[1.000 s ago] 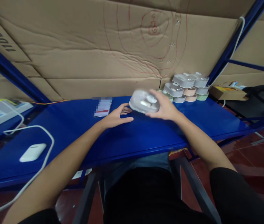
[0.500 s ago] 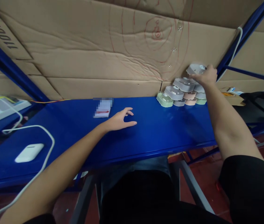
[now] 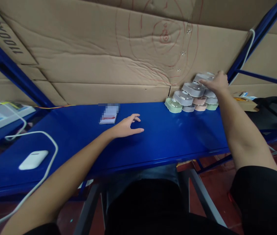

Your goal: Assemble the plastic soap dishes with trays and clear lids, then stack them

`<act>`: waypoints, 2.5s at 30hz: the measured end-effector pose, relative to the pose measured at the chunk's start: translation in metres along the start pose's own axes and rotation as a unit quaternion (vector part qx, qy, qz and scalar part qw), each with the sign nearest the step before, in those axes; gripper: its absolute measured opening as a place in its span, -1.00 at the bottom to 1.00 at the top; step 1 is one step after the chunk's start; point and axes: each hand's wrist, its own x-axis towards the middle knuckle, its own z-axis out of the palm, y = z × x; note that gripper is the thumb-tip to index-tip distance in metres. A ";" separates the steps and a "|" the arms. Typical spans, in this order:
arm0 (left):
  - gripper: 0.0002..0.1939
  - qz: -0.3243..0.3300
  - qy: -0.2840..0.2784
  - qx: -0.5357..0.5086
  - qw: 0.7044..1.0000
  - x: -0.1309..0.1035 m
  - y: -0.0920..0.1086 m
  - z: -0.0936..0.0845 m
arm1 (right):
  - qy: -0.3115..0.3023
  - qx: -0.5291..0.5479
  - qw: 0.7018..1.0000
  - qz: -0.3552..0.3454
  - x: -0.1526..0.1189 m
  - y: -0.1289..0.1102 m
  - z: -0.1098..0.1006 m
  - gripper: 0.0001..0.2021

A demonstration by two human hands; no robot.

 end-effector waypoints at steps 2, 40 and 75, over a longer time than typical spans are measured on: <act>-0.01 0.003 -0.001 0.001 1.000 0.000 -0.001 0.000 | 0.054 0.006 0.999 -0.008 -0.006 0.003 0.003 -0.10; -0.16 0.040 0.001 0.175 0.984 0.001 -0.004 0.021 | 0.100 0.087 0.987 -0.091 -0.022 0.005 0.009 -0.10; 0.27 0.020 0.100 -0.042 0.994 0.002 -0.020 0.017 | -0.347 0.286 0.744 -0.494 -0.254 -0.062 0.101 0.22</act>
